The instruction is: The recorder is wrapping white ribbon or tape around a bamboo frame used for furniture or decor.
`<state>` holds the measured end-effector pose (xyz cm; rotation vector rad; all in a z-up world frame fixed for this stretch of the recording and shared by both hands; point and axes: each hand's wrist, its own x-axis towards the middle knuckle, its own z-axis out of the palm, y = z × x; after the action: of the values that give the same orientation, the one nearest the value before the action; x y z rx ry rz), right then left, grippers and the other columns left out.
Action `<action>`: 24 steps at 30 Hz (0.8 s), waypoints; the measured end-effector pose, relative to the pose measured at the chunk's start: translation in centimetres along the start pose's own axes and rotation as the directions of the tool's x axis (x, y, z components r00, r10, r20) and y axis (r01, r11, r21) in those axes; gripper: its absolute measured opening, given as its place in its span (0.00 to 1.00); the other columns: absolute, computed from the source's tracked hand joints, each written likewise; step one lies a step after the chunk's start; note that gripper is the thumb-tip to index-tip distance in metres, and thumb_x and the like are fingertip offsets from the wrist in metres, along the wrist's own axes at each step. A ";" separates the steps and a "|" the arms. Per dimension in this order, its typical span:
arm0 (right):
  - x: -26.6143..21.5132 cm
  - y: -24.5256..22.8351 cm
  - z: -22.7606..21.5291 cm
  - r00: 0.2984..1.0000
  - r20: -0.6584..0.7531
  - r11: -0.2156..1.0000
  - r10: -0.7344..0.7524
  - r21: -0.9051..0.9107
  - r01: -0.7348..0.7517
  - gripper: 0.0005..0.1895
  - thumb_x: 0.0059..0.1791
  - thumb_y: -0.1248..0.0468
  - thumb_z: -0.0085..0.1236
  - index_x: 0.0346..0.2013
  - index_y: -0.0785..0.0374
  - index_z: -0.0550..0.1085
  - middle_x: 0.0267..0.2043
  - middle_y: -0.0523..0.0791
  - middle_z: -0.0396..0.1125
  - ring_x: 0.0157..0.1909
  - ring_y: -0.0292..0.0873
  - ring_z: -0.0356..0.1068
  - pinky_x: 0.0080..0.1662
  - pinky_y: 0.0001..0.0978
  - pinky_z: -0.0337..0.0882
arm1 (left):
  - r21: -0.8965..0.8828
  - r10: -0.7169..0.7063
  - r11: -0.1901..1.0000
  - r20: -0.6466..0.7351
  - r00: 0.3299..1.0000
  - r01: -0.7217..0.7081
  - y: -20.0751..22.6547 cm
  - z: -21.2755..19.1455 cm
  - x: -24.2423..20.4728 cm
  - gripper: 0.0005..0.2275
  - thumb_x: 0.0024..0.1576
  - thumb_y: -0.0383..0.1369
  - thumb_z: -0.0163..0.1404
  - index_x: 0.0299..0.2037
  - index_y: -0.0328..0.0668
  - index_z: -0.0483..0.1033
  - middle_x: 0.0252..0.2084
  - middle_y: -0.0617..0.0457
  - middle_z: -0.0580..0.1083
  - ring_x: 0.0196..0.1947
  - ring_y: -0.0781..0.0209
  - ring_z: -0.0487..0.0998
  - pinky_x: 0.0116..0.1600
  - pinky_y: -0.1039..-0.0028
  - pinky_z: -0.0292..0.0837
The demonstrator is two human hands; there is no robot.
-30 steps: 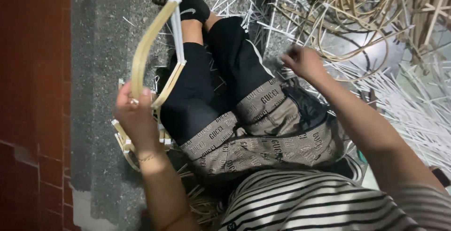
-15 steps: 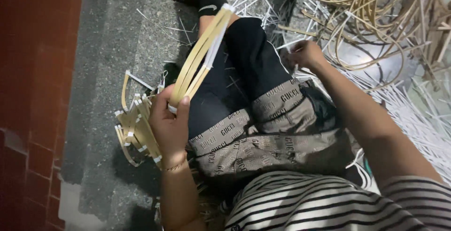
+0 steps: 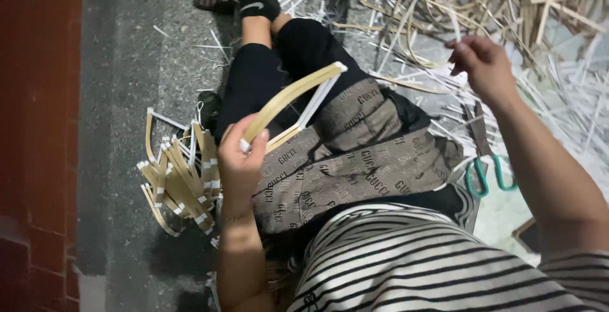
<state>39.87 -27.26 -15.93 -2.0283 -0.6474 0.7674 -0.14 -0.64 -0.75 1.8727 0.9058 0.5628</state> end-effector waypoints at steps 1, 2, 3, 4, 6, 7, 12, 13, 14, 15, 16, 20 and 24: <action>-0.3 1.0 -0.5 0.999 -0.040 0.991 0.002 0.134 0.003 0.13 0.62 0.60 0.50 0.53 0.67 0.76 0.36 0.43 0.70 0.36 0.36 0.69 0.41 0.29 0.71 | 0.046 -0.163 0.985 -0.017 0.986 0.164 0.8 -0.1 0.1 0.13 0.59 0.26 0.54 0.53 0.36 0.79 0.41 0.52 0.76 0.37 0.64 0.76 0.40 0.76 0.71; -0.5 1.9 -1.0 0.997 -0.082 0.964 0.008 0.265 0.014 0.13 0.63 0.61 0.49 0.54 0.67 0.76 0.37 0.41 0.69 0.37 0.35 0.67 0.43 0.27 0.70 | 0.091 -0.321 0.942 -0.043 0.946 0.323 1.5 -0.1 0.2 0.13 0.59 0.27 0.53 0.54 0.38 0.80 0.41 0.54 0.76 0.34 0.64 0.75 0.38 0.76 0.70; -0.7 2.3 -0.7 0.996 -0.092 0.962 0.017 0.273 0.008 0.13 0.63 0.61 0.49 0.54 0.67 0.76 0.37 0.41 0.69 0.37 0.35 0.67 0.43 0.27 0.70 | 0.100 -0.316 0.943 -0.031 0.948 0.318 -0.3 -0.5 0.1 0.13 0.59 0.27 0.53 0.54 0.38 0.80 0.41 0.54 0.76 0.34 0.64 0.75 0.38 0.76 0.70; -0.9 2.6 -0.3 0.998 -0.038 0.952 0.048 0.305 -0.034 0.12 0.62 0.62 0.50 0.53 0.67 0.75 0.37 0.41 0.69 0.37 0.35 0.67 0.42 0.28 0.71 | 0.037 -0.190 0.981 -0.006 0.982 0.190 -2.3 -0.9 0.0 0.14 0.58 0.26 0.54 0.54 0.34 0.79 0.43 0.54 0.77 0.38 0.66 0.76 0.41 0.77 0.72; 0.1 2.4 0.8 0.997 0.022 0.940 0.076 0.333 -0.079 0.12 0.60 0.62 0.50 0.53 0.66 0.75 0.36 0.40 0.69 0.36 0.34 0.67 0.42 0.28 0.71 | -0.030 -0.065 0.997 0.010 0.998 0.065 -4.0 -1.2 0.0 0.14 0.58 0.25 0.55 0.55 0.31 0.78 0.45 0.53 0.77 0.42 0.68 0.77 0.45 0.79 0.73; 0.8 2.1 1.8 0.993 0.091 0.935 0.078 0.339 -0.105 0.12 0.59 0.62 0.51 0.52 0.65 0.75 0.36 0.40 0.69 0.36 0.34 0.68 0.42 0.27 0.72 | -0.071 -0.149 0.986 0.007 0.989 0.150 -3.8 -1.3 -0.1 0.14 0.59 0.26 0.55 0.55 0.31 0.77 0.44 0.54 0.77 0.41 0.69 0.76 0.44 0.80 0.73; 2.8 -1.7 5.4 0.980 0.194 0.967 0.050 0.234 -0.096 0.11 0.58 0.62 0.54 0.47 0.67 0.76 0.36 0.42 0.71 0.36 0.35 0.70 0.42 0.30 0.72 | -0.105 -0.216 0.971 0.000 0.976 0.215 -3.7 -1.4 0.1 0.15 0.59 0.27 0.54 0.56 0.32 0.76 0.45 0.55 0.77 0.39 0.70 0.76 0.42 0.81 0.72; 2.6 -2.8 5.5 0.987 0.160 0.995 0.002 0.100 -0.018 0.11 0.57 0.61 0.55 0.47 0.68 0.77 0.36 0.44 0.72 0.36 0.37 0.71 0.41 0.32 0.72 | -0.098 -0.160 0.982 0.030 0.987 0.162 -4.1 -1.4 0.0 0.14 0.60 0.27 0.54 0.56 0.31 0.77 0.44 0.55 0.76 0.40 0.70 0.76 0.43 0.81 0.72; 2.3 -3.9 5.8 0.990 0.131 0.998 -0.051 -0.038 0.057 0.12 0.57 0.61 0.57 0.46 0.69 0.77 0.37 0.46 0.73 0.36 0.39 0.72 0.41 0.34 0.72 | -0.091 -0.104 0.990 0.060 0.993 0.110 -4.5 -1.5 -0.2 0.14 0.60 0.26 0.54 0.56 0.31 0.77 0.44 0.54 0.76 0.41 0.69 0.77 0.44 0.80 0.73; 2.1 -3.4 5.6 0.988 0.146 0.998 -0.051 -0.041 0.058 0.12 0.57 0.61 0.57 0.46 0.69 0.77 0.37 0.46 0.73 0.36 0.39 0.72 0.41 0.34 0.72 | -0.091 -0.116 0.989 0.051 0.992 0.120 -3.8 -1.7 0.1 0.14 0.60 0.26 0.54 0.56 0.31 0.77 0.44 0.54 0.76 0.41 0.69 0.77 0.44 0.80 0.73; 1.9 -2.9 5.6 0.987 0.079 0.983 -0.140 -0.105 0.148 0.12 0.58 0.62 0.56 0.47 0.70 0.76 0.39 0.47 0.73 0.39 0.40 0.73 0.42 0.34 0.73 | -0.098 -0.088 0.990 0.090 0.992 0.097 -3.2 -2.1 0.3 0.14 0.60 0.26 0.54 0.56 0.31 0.77 0.43 0.54 0.75 0.42 0.69 0.76 0.45 0.79 0.72; 1.2 -5.1 5.5 0.977 -0.094 0.952 -0.190 0.225 0.207 0.12 0.64 0.62 0.49 0.56 0.68 0.74 0.48 0.43 0.74 0.47 0.38 0.74 0.48 0.30 0.74 | 0.125 0.073 0.987 0.190 0.979 -0.098 -2.3 -2.7 1.0 0.11 0.59 0.24 0.55 0.51 0.32 0.79 0.40 0.48 0.75 0.40 0.59 0.77 0.45 0.73 0.72; 0.0 -8.1 8.5 0.965 0.144 0.720 -0.220 0.691 0.062 0.10 0.66 0.64 0.57 0.55 0.71 0.77 0.37 0.43 0.68 0.38 0.36 0.69 0.43 0.27 0.70 | 0.051 0.101 0.992 0.205 0.974 -0.114 -0.7 -1.4 1.2 0.12 0.58 0.26 0.56 0.52 0.34 0.78 0.42 0.46 0.77 0.44 0.55 0.81 0.49 0.70 0.75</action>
<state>32.46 -18.67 -12.83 -1.2070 -0.5253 0.9704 -0.58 1.29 -0.72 2.0035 0.6991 0.4038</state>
